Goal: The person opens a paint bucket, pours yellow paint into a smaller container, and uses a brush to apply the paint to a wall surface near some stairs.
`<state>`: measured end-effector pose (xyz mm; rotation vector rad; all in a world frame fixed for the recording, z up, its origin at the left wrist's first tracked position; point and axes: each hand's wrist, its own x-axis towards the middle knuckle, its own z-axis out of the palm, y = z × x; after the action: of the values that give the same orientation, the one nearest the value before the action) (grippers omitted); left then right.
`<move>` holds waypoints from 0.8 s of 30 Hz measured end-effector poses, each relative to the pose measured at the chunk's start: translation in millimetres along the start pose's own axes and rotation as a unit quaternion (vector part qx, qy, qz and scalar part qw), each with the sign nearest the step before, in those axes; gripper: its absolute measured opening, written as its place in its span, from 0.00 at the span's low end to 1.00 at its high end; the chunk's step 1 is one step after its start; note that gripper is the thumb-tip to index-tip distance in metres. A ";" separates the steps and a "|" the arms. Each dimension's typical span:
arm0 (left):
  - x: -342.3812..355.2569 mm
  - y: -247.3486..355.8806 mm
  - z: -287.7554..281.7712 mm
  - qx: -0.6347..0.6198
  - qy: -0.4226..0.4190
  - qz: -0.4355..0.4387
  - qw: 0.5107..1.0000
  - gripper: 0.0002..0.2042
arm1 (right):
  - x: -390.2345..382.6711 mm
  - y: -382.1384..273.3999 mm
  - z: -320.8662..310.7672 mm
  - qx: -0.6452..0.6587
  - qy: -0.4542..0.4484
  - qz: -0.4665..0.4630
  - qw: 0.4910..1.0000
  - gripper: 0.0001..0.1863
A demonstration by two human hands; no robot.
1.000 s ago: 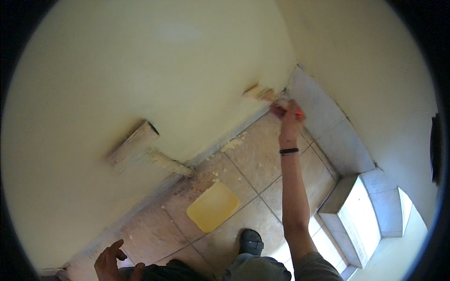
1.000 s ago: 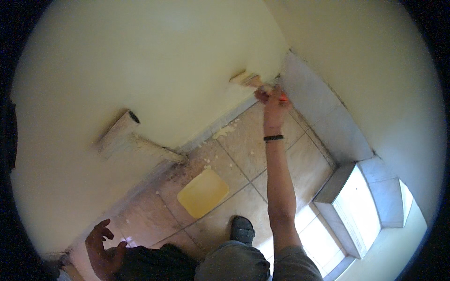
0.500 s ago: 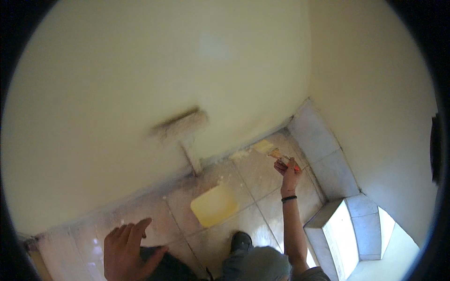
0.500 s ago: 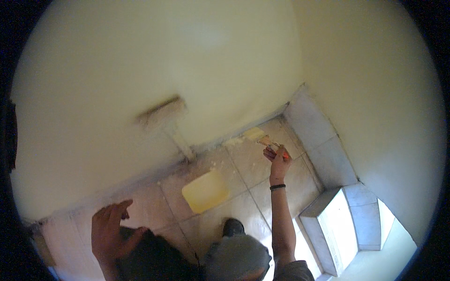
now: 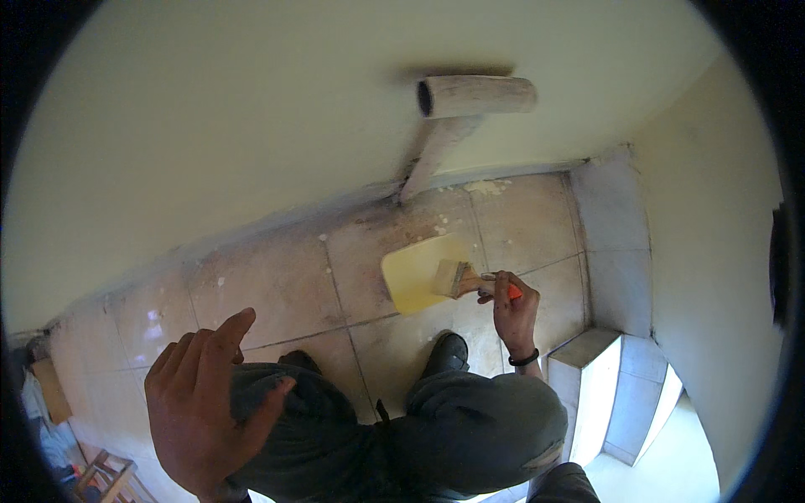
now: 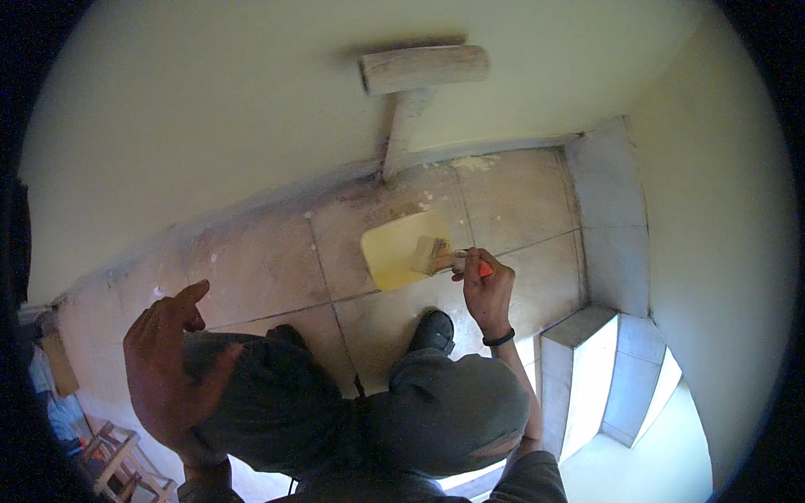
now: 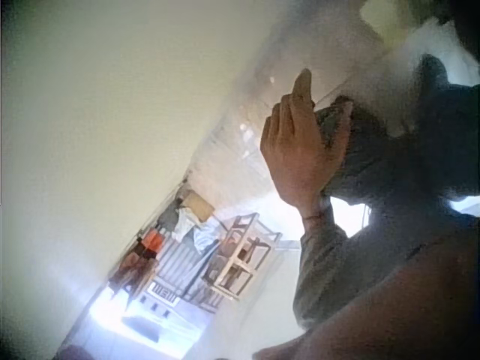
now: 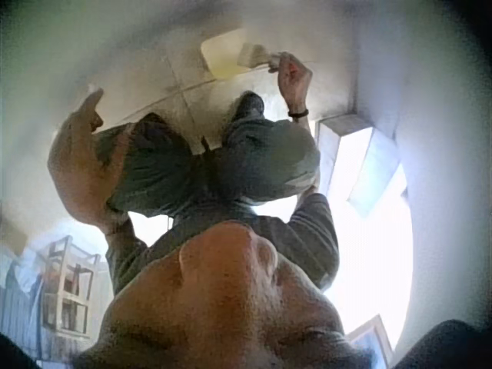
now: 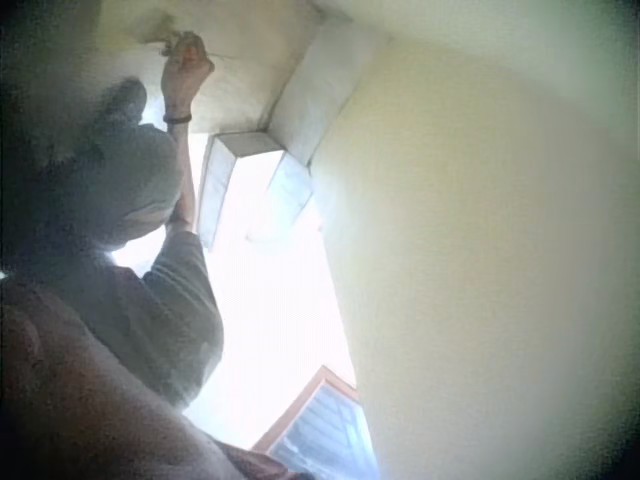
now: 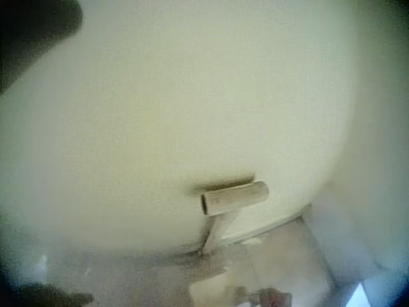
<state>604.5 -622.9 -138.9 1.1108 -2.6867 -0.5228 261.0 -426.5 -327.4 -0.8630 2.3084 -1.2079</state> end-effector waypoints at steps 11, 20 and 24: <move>-3.0 -14.4 -7.3 0.021 -0.005 -0.006 1.000 0.33 | 30.6 -7.9 22.4 -0.163 -0.016 -0.110 0.980 0.18; 1.2 -13.2 -4.7 0.017 -0.007 -0.002 1.000 0.33 | 43.9 34.9 41.9 -0.188 -0.036 -0.095 0.977 0.17; -1.2 -12.6 -6.8 0.020 -0.006 0.001 1.000 0.33 | 43.3 46.3 49.5 -0.218 -0.057 -0.079 0.971 0.17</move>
<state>615.5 -632.0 -137.5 1.1181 -2.7194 -0.4782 242.9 -464.9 -395.8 -1.2513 2.4853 -0.6862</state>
